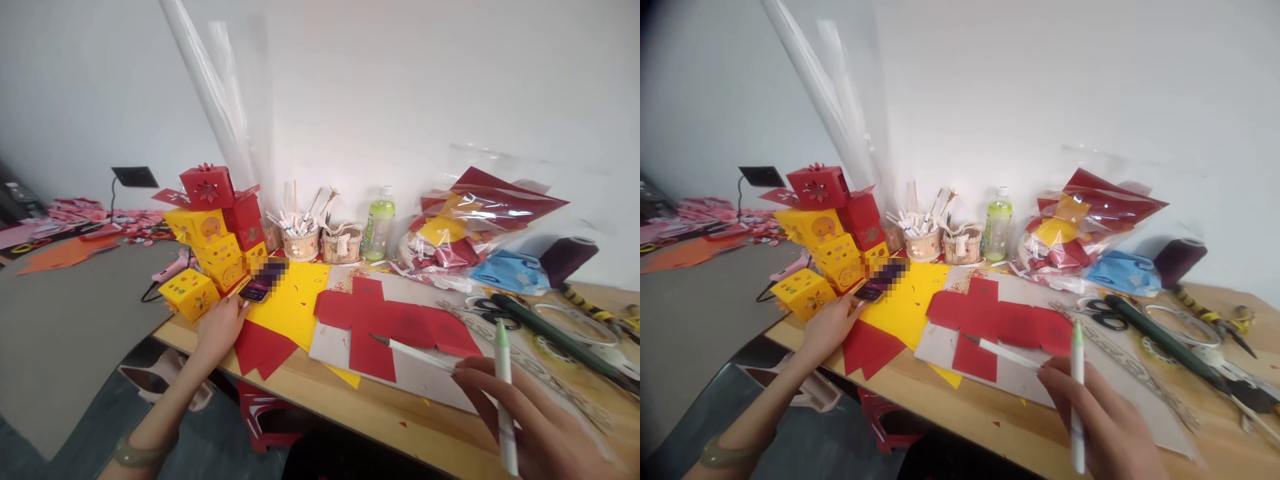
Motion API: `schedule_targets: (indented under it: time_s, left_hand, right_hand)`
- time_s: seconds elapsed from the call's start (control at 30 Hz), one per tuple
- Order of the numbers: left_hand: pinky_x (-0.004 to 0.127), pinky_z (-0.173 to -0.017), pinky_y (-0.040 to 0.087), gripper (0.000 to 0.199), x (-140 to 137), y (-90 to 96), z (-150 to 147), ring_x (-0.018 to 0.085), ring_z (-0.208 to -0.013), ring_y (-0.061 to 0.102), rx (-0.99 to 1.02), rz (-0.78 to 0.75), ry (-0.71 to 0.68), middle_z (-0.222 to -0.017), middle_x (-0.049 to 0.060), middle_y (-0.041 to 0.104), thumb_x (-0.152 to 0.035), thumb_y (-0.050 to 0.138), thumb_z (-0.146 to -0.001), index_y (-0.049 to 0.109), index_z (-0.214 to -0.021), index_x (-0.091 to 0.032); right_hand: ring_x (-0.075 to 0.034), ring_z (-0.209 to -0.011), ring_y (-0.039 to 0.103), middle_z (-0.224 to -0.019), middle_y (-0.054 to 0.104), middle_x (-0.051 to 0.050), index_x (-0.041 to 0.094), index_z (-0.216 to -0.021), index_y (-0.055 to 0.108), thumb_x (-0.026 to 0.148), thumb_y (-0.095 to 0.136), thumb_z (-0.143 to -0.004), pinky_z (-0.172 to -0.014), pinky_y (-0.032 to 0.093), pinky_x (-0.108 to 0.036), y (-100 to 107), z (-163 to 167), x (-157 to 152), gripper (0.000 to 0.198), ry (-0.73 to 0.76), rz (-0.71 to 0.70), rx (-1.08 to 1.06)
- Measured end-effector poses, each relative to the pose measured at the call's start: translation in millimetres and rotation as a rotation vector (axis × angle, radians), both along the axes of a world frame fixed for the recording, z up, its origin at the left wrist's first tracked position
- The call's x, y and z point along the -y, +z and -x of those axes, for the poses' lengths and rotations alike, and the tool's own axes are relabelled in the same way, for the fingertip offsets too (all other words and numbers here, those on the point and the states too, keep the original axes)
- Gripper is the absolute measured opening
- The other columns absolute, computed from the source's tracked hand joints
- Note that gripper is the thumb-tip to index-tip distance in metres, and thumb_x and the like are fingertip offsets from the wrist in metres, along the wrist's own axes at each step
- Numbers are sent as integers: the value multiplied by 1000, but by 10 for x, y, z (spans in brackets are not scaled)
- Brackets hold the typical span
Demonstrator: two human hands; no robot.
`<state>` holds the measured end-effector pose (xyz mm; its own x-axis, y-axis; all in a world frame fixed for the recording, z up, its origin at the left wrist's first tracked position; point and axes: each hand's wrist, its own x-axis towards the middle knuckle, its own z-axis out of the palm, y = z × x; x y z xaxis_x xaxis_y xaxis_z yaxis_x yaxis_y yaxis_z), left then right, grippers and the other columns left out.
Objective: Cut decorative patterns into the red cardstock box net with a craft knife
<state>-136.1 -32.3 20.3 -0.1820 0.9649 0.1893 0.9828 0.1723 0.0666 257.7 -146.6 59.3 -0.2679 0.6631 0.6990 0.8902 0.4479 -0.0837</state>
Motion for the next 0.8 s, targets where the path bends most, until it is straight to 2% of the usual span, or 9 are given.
schedule_targets:
  time_s: [0.1, 0.2, 0.3, 0.33, 0.4, 0.43, 0.5, 0.6, 0.8]
  left_hand:
    - [35, -69, 45, 27, 29, 67, 70, 30, -87, 60, 0, 24, -10, -87, 15, 63, -31, 35, -90, 56, -92, -13]
    - [38, -71, 44, 29, 163, 195, 74, 33, -89, 58, 30, 22, -24, -85, 17, 61, -29, 34, -89, 55, -90, -10]
    - [28, -71, 44, 27, 394, 317, -97, 22, -82, 59, 148, 41, -156, -83, 7, 61, -35, 35, -91, 54, -89, -15]
    - [23, -69, 43, 28, 476, 346, -190, 17, -77, 58, 230, 53, -248, -79, 2, 59, -38, 34, -92, 53, -87, -18]
    - [21, -62, 41, 28, 618, 384, -398, 14, -67, 53, 664, 81, -502, -73, -1, 55, -41, 38, -90, 52, -84, -18]
    - [20, -59, 39, 27, 671, 396, -497, 13, -63, 50, 797, 90, -557, -70, -2, 52, -42, 42, -89, 52, -83, -18]
    - [19, -57, 36, 23, 738, 415, -655, 11, -62, 46, 942, 109, -629, -69, -2, 49, -39, 48, -87, 54, -82, -17]
    - [19, -59, 34, 19, 768, 449, -769, 11, -64, 45, 987, 124, -686, -70, -2, 49, -34, 51, -85, 55, -81, -16]
    - [20, -60, 33, 17, 796, 526, -784, 12, -67, 46, 941, 147, -758, -73, -1, 51, -32, 51, -87, 56, -82, -16]
  right_hand:
    - [-13, -64, 66, -84, 66, -7, 20, -96, 54, 17, 44, -85, -54, 49, -18, -76, -37, 7, 15, 121, 34, 127]
    - [-14, -65, 66, -87, 64, -8, 21, -99, 50, 15, 43, -86, -53, 49, -19, -103, -28, 23, 16, 117, 58, 136]
    - [-14, -68, 67, -87, 64, -7, 23, -97, 50, 16, 44, -86, -54, 50, -19, -51, 67, 44, 13, 128, 62, 75]
    - [-14, -69, 67, -87, 65, -6, 23, -96, 50, 17, 45, -86, -54, 51, -19, -23, 108, 50, 13, 140, 76, 40]
    - [-14, -69, 67, -84, 65, -4, 25, -93, 51, 17, 47, -85, -55, 52, -18, 41, 181, 57, 12, 188, 101, -43]
    - [-14, -68, 68, -83, 65, -4, 25, -92, 51, 17, 49, -84, -55, 52, -18, 74, 209, 59, 12, 215, 112, -81]
    - [-14, -66, 68, -80, 65, -2, 26, -89, 51, 17, 51, -83, -54, 53, -18, 132, 239, 62, 11, 263, 120, -136]
    - [-14, -68, 69, -80, 65, 0, 27, -89, 52, 18, 52, -83, -55, 55, -19, 196, 239, 70, 11, 290, 138, -173]
    - [-13, -66, 68, -80, 65, 0, 27, -88, 53, 15, 53, -81, -54, 54, -16, 249, 245, 74, 14, 333, 145, -126]
